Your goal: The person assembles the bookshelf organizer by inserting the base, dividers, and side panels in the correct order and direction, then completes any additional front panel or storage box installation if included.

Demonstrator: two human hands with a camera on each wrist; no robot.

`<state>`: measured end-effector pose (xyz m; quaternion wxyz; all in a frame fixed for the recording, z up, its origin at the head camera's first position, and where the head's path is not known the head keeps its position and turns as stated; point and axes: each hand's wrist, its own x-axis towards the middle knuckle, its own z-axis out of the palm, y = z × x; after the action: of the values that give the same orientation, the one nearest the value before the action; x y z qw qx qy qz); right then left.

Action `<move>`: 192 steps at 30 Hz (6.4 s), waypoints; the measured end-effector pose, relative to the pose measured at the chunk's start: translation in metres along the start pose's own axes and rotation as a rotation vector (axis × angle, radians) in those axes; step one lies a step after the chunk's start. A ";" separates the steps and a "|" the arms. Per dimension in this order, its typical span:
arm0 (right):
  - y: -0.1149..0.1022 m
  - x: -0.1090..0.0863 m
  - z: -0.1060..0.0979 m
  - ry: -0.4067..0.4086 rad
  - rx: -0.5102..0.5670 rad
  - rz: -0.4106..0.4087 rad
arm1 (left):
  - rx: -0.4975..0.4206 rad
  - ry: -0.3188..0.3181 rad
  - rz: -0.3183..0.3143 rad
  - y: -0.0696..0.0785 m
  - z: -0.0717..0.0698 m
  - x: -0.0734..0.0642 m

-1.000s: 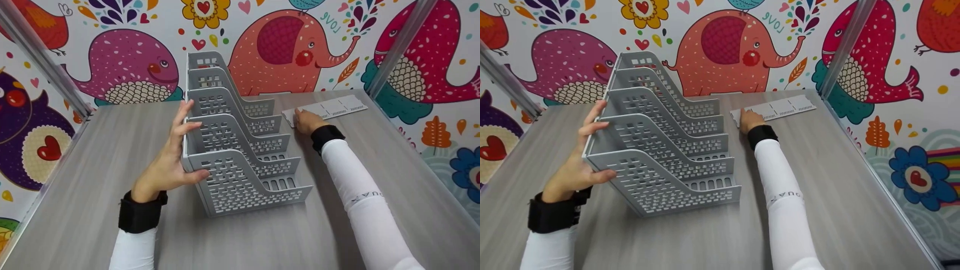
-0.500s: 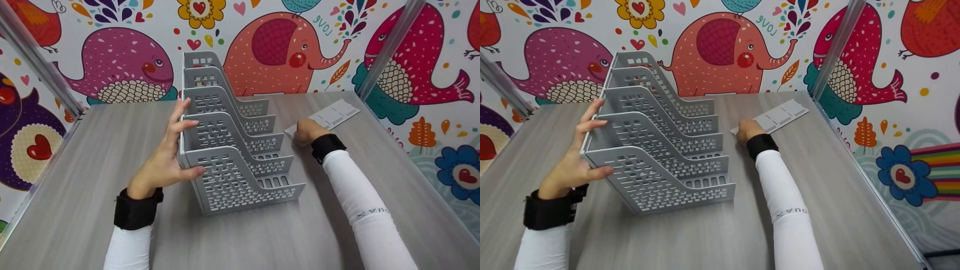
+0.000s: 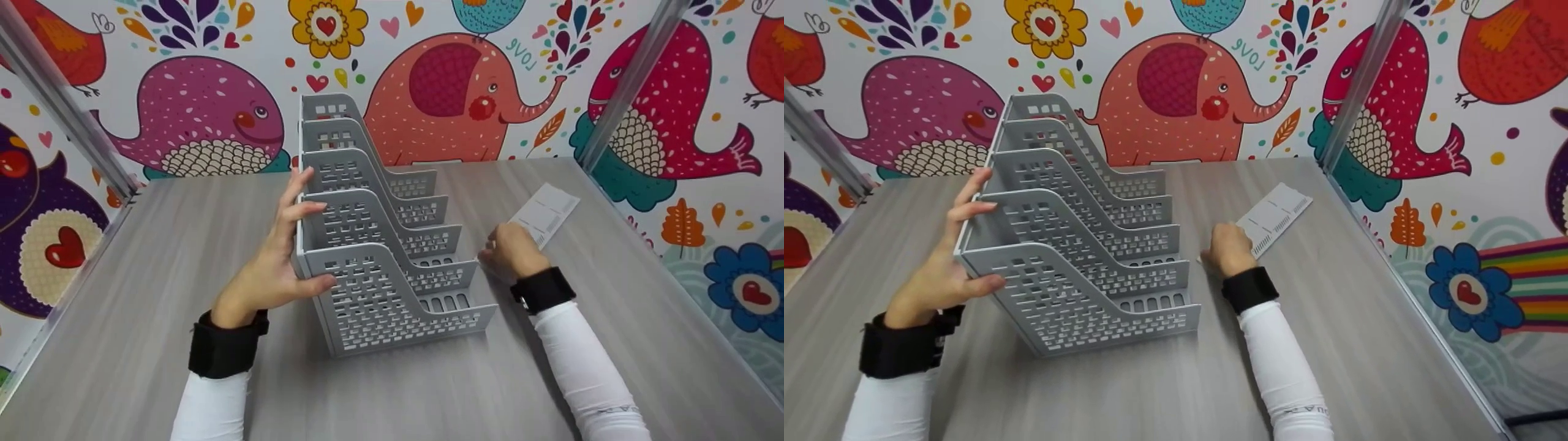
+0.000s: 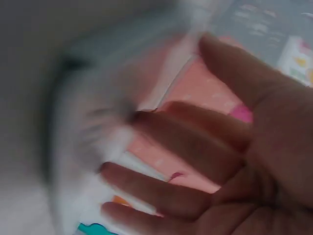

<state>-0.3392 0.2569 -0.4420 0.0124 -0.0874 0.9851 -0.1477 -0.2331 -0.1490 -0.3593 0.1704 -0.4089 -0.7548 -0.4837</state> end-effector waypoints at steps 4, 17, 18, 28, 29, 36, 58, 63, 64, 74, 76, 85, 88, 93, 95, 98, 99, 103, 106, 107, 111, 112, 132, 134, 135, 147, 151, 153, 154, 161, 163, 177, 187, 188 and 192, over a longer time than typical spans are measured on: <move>-0.003 -0.011 -0.014 -0.113 0.009 0.069 | 0.022 0.004 0.008 0.000 0.000 0.000; -0.007 -0.015 0.003 -0.245 -0.170 0.426 | 0.005 -0.003 -0.002 -0.001 0.002 0.000; -0.008 -0.015 0.004 -0.244 -0.176 0.410 | 0.006 -0.002 0.001 -0.001 0.002 0.000; -0.007 -0.018 -0.010 -0.349 -0.076 0.213 | 0.010 -0.007 -0.006 -0.001 0.002 0.001; -0.008 -0.018 -0.012 -0.347 -0.062 0.193 | 0.013 -0.009 -0.009 -0.001 0.001 0.001; -0.014 -0.017 -0.023 -0.166 -0.023 0.058 | 0.028 -0.007 0.006 -0.002 0.001 0.002; -0.030 -0.024 -0.024 -0.417 0.194 -0.112 | -0.002 -0.043 -0.037 0.002 0.000 -0.003; -0.028 -0.024 -0.023 -0.357 0.226 -0.124 | -0.010 -0.069 -0.077 0.008 0.005 -0.004; -0.028 -0.025 -0.024 -0.323 0.221 -0.130 | -0.013 -0.070 -0.086 0.009 0.005 -0.004; -0.035 -0.043 -0.055 -0.154 0.342 -0.174 | -0.015 -0.037 -0.166 0.005 0.007 -0.002; -0.038 -0.045 -0.058 -0.134 0.364 -0.186 | -0.004 -0.031 -0.176 0.002 0.007 -0.002; -0.048 -0.043 -0.056 -0.045 0.416 -0.182 | -0.024 -0.019 -0.158 -0.007 0.008 0.000; -0.049 -0.042 -0.055 -0.020 0.391 -0.180 | -0.025 -0.022 -0.138 -0.010 0.008 0.000; -0.048 -0.041 -0.054 0.007 0.407 -0.180 | -0.046 -0.029 -0.127 -0.011 0.008 0.003; -0.047 -0.041 -0.054 0.003 0.424 -0.171 | -0.053 -0.035 -0.129 -0.011 0.007 0.004; -0.046 -0.041 -0.054 -0.010 0.437 -0.160 | -0.047 -0.040 -0.132 -0.011 0.007 0.004; -0.046 -0.042 -0.055 -0.012 0.445 -0.160 | -0.042 -0.041 -0.135 -0.011 0.007 0.004; -0.045 -0.042 -0.057 -0.015 0.471 -0.168 | -0.037 -0.040 -0.139 -0.012 0.007 0.004; -0.045 -0.042 -0.058 -0.020 0.485 -0.176 | -0.043 -0.037 -0.135 -0.013 0.007 0.004; -0.045 -0.042 -0.058 -0.020 0.493 -0.179 | -0.042 -0.036 -0.132 -0.013 0.007 0.004; -0.046 -0.042 -0.058 -0.016 0.511 -0.193 | -0.041 -0.034 -0.135 -0.013 0.006 0.003; -0.047 -0.041 -0.058 -0.017 0.511 -0.194 | -0.039 -0.031 -0.137 -0.013 0.006 0.002; -0.048 -0.041 -0.057 -0.114 0.489 -0.204 | -0.047 0.008 -0.271 -0.013 0.005 -0.002; -0.048 -0.040 -0.057 -0.120 0.489 -0.203 | -0.043 0.011 -0.264 -0.014 0.004 -0.002; -0.047 -0.039 -0.057 -0.121 0.489 -0.204 | -0.042 0.012 -0.261 -0.014 0.005 -0.002; -0.044 -0.038 -0.057 -0.151 0.544 -0.187 | -0.040 0.020 -0.253 -0.015 0.005 -0.001; -0.044 -0.041 -0.060 -0.186 0.596 -0.127 | -0.036 0.017 -0.274 -0.015 0.005 -0.001; -0.042 -0.041 -0.060 -0.201 0.627 -0.094 | -0.037 0.017 -0.275 -0.015 0.005 -0.001; -0.042 -0.041 -0.060 -0.208 0.644 -0.082 | -0.037 0.018 -0.275 -0.016 0.005 -0.002; -0.041 -0.037 -0.056 -0.232 0.742 -0.042 | -0.039 0.021 -0.274 -0.017 0.005 -0.002; -0.040 -0.035 -0.055 -0.233 0.754 -0.029 | -0.041 0.022 -0.274 -0.017 0.005 -0.002; -0.041 -0.034 -0.054 -0.243 0.779 -0.025 | -0.013 0.041 -0.241 -0.019 0.005 0.000; -0.044 -0.034 -0.052 -0.221 0.740 -0.031 | 0.036 0.074 -0.292 -0.017 0.012 0.002; -0.044 -0.034 -0.052 -0.215 0.731 -0.029 | 0.033 0.076 -0.291 -0.018 0.012 0.002; -0.043 -0.031 -0.049 -0.188 0.716 -0.028 | 0.025 0.076 -0.274 -0.019 0.012 0.002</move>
<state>-0.3042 0.2355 -0.3829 0.1306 -0.1040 0.8643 -0.4744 -0.2470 -0.1415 -0.3749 0.1362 -0.2812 -0.8027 -0.5080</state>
